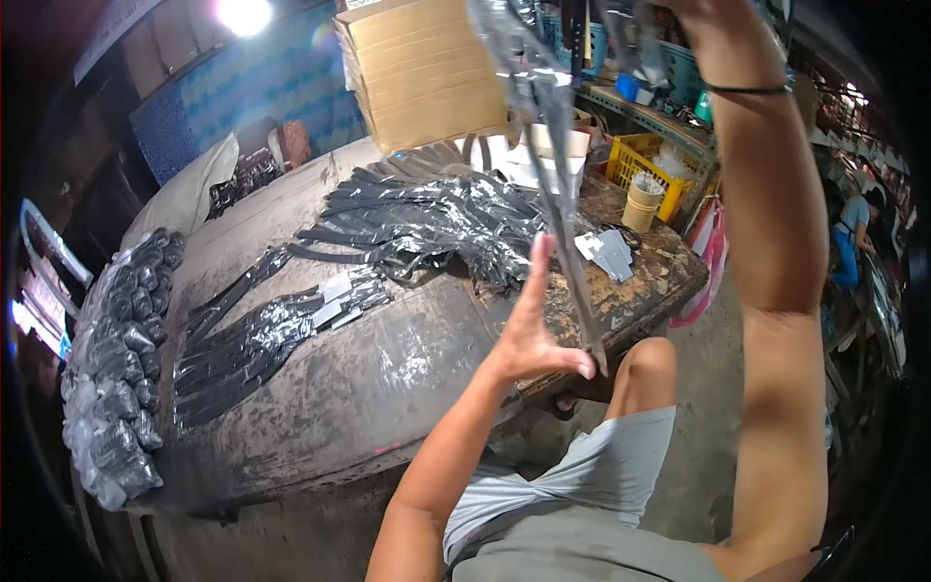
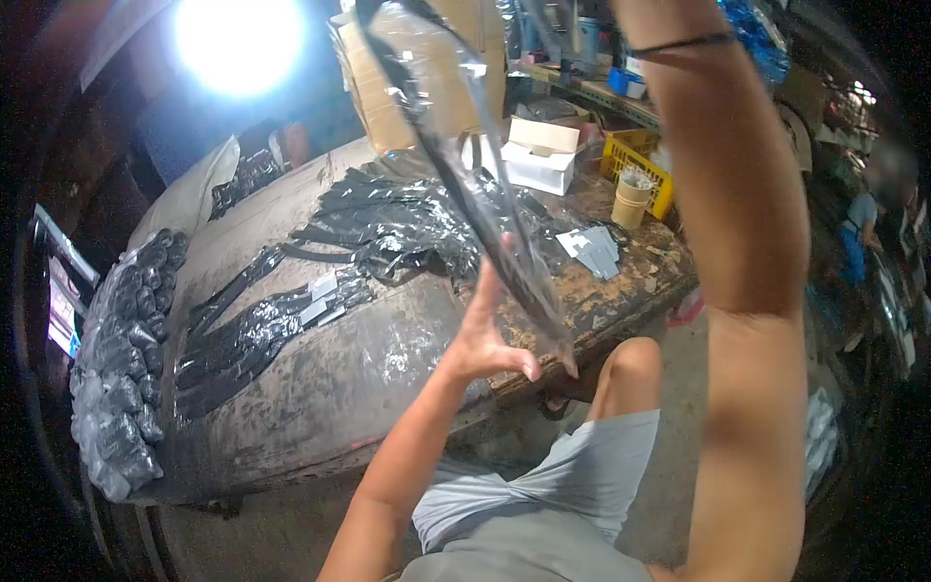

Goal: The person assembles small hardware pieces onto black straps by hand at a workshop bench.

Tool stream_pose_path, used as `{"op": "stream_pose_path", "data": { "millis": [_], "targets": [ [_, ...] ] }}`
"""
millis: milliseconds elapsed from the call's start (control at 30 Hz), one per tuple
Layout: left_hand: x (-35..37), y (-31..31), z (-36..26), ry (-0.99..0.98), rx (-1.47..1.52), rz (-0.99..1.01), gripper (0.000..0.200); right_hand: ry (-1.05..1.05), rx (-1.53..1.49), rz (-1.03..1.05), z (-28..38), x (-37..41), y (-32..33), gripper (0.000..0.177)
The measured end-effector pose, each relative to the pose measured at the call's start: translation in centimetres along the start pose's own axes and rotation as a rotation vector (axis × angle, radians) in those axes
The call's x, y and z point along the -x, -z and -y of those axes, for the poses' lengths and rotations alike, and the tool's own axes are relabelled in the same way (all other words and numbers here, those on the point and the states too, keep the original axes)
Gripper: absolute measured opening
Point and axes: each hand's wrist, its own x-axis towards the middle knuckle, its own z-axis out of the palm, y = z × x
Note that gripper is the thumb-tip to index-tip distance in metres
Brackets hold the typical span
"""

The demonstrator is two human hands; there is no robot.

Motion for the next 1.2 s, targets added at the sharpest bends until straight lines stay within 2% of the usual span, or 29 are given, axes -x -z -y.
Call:
{"op": "stream_pose_path", "data": {
  "millis": [100,200,300,367,433,467,500,567,633,733,800,833,867,900,933,967,1000,1067,1100,1133,1167,1200],
  "targets": [
    [-0.2,-3.2,1.2,0.003,0.329,0.011,0.152,0.053,-0.038,-0.012,-1.0,1.5,2.8,0.026],
    [0.4,-4.0,0.0,0.34,0.644,0.224,0.142,0.094,-0.107,-0.02,-2.3,2.9,5.3,0.025],
    [0.4,-4.1,-2.6,0.263,0.732,0.244,0.135,0.104,-0.174,-0.024,-3.9,4.1,6.4,0.026],
    [0.8,-3.8,-3.5,0.282,0.711,0.383,0.132,0.105,-0.216,-0.026,-5.1,3.9,7.3,0.027],
    [1.7,-4.5,-4.0,0.421,0.952,0.568,0.126,0.106,-0.259,-0.042,-5.6,4.4,7.3,0.027],
    [2.4,-4.8,-4.1,0.438,0.975,0.612,0.119,0.108,-0.275,-0.042,-6.1,4.3,7.7,0.028],
    [2.9,-5.3,-5.1,0.503,1.218,0.622,0.103,0.108,-0.287,-0.041,-6.6,4.2,8.0,0.028],
    [4.3,-6.2,-5.2,0.593,1.295,0.622,0.085,0.104,-0.311,-0.036,-7.5,4.2,8.8,0.03],
    [6.4,-7.1,-5.6,0.691,1.241,0.662,0.059,0.093,-0.33,-0.023,-8.8,4.2,9.5,0.031],
    [8.2,-8.1,-6.1,0.602,1.312,0.587,0.053,0.074,-0.35,0.017,-10.6,4.8,10.6,0.033],
    [8.9,-6.4,-6.4,0.654,1.052,0.707,0.05,0.052,-0.363,0.074,-12.3,5.3,11.5,0.035],
    [9.2,-4.9,-6.5,0.655,1.057,0.7,0.05,0.022,-0.392,0.133,-13.5,5.1,12.1,0.036],
    [9.7,-2.7,-6.5,0.721,0.8,0.752,0.05,0.003,-0.401,0.182,-14.7,5.5,12.7,0.037],
    [10.3,-0.2,-6.6,0.78,0.542,0.799,0.05,-0.019,-0.412,0.239,-13.8,6.1,10.4,0.037],
    [11.2,2.4,-6.8,0.83,0.519,0.753,0.05,0.146,-0.014,0.09,-12.8,9.1,7.6,0.026],
    [12.1,5.5,-7.3,0.882,0.5,0.71,0.05,0.132,-0.061,0.268,-14.9,10.3,7.8,0.023],
    [12.3,8.8,-8.6,1.014,0.423,0.677,0.048,0.107,-0.104,0.446,-15.9,11.2,6.9,0.022],
    [12.9,14.9,-10.6,1.151,0.176,0.649,0.045,-0.305,-0.023,0.563,-16.4,14.3,3.5,0.037],
    [13.0,17.7,-11.4,1.257,-0.099,0.759,0.045,-0.503,0.033,0.616,-16.1,15.7,1.3,0.046],
    [12.0,19.8,-13.3,1.355,-0.271,0.727,0.047,-0.627,0.088,0.735,-14.3,16.1,-2.5,0.045],
    [14.6,23.1,-13.0,1.293,-0.551,0.84,0.05,-0.47,0.128,0.776,-15.5,17.8,-5.6,0.044],
    [13.7,24.8,-14.4,1.637,-0.494,0.759,0.055,-0.429,0.12,0.872,-15.8,18.9,-8.6,0.044]
  ]
}}
